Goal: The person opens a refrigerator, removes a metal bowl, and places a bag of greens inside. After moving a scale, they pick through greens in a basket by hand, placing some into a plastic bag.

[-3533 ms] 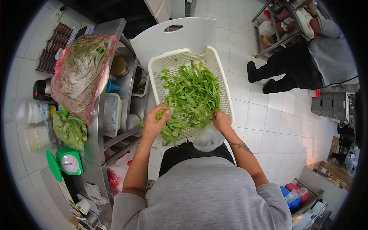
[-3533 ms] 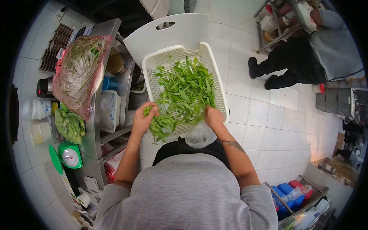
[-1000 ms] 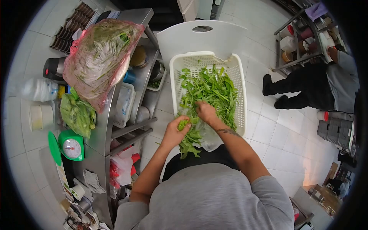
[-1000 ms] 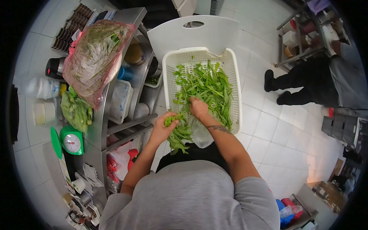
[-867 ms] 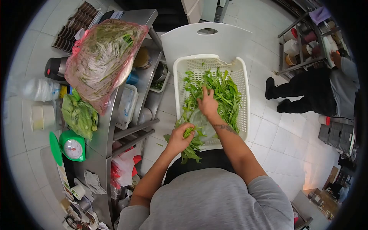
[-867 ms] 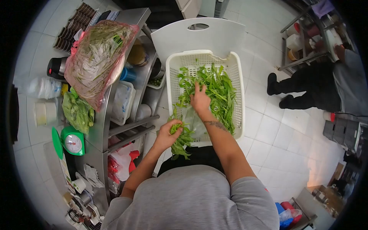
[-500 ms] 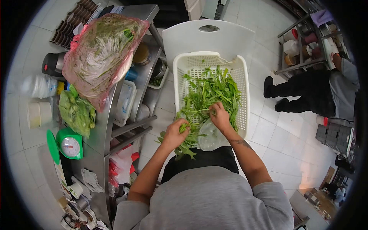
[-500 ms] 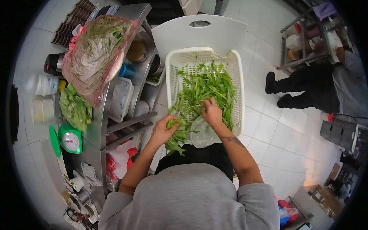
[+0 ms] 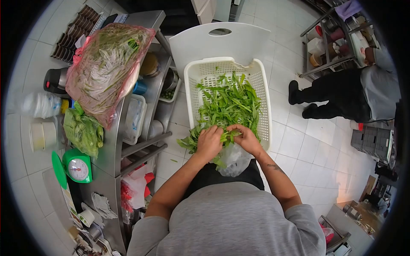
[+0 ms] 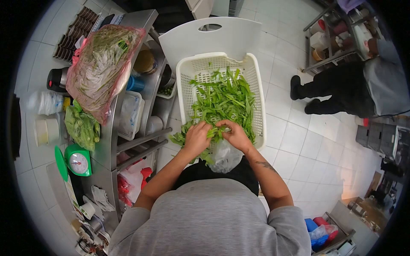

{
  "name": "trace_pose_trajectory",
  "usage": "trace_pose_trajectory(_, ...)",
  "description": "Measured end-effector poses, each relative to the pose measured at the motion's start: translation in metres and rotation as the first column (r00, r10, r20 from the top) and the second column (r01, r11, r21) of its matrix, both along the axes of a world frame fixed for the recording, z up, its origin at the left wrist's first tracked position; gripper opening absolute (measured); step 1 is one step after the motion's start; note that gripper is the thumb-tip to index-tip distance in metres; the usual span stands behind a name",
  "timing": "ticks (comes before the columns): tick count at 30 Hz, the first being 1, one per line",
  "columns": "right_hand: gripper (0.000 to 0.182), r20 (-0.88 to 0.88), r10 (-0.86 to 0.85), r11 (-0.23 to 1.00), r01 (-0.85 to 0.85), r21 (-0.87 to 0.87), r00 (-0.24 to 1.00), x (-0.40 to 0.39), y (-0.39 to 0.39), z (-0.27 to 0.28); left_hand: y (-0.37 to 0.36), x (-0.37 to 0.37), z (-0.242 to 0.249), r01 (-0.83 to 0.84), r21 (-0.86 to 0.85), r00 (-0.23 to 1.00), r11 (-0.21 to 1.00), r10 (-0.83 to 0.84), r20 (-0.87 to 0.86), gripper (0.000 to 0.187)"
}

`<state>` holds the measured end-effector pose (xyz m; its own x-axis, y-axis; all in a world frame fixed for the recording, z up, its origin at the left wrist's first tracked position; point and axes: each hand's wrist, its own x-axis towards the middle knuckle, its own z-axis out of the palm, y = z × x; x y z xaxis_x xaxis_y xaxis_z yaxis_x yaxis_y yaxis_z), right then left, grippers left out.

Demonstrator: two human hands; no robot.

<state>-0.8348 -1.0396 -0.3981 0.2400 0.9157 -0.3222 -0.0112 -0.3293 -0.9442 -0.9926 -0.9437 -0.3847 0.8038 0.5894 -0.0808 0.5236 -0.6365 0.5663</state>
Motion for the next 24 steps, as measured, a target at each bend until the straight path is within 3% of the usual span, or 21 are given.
trace_pose_trajectory(4, 0.033, 0.004, 0.17, 0.985, -0.17, -0.039, 0.985, 0.007, 0.002, -0.003, 0.007, -0.005, 0.003, 0.049, -0.119, 0.998, 0.992, -0.045, 0.038, 0.029)
trace_pose_trajectory(7, 0.032, -0.021, 0.251, 0.935, -0.248, -0.251, 0.968, 0.011, 0.006, -0.015, 0.009, -0.003, 0.002, 0.052, -0.157, 0.997, 0.986, -0.042, 0.067, 0.03)
trace_pose_trajectory(10, 0.024, -0.112, 0.138, 0.963, -0.16, -0.219, 0.984, 0.009, 0.01, -0.016, 0.009, -0.003, 0.0, 0.035, -0.088, 0.999, 0.995, -0.031, 0.041, 0.033)
trace_pose_trajectory(13, 0.019, -0.345, -0.039, 0.986, -0.021, -0.167, 0.938, 0.007, 0.013, -0.011, 0.006, -0.004, 0.0, 0.022, 0.011, 0.999, 1.0, -0.022, 0.035, 0.035)
trace_pose_trajectory(16, 0.019, -0.484, -0.038, 0.985, -0.05, -0.168, 0.874, 0.009, 0.014, -0.008, 0.006, -0.005, 0.002, 0.018, 0.023, 0.998, 1.0, -0.02, 0.066, 0.036)
trace_pose_trajectory(19, 0.022, -0.45, 0.052, 0.985, -0.121, -0.126, 0.891, 0.009, 0.018, 0.015, 0.01, -0.007, 0.006, 0.019, -0.096, 0.994, 0.995, -0.008, 0.111, 0.033)
trace_pose_trajectory(20, 0.022, -0.367, 0.11, 0.984, -0.153, -0.091, 0.924, 0.009, 0.017, 0.011, 0.011, -0.007, 0.008, 0.02, -0.151, 0.992, 0.988, -0.001, 0.126, 0.032)
trace_pose_trajectory(22, 0.023, -0.187, 0.217, 0.973, -0.227, -0.031, 0.958, 0.01, 0.013, -0.009, 0.015, -0.007, 0.01, 0.03, -0.209, 0.99, 0.977, 0.0, 0.143, 0.027)
trace_pose_trajectory(24, 0.025, -0.122, 0.291, 0.951, -0.301, -0.071, 0.949, 0.012, 0.012, -0.039, 0.016, -0.007, 0.009, 0.016, -0.248, 0.984, 0.969, 0.029, 0.177, 0.023)
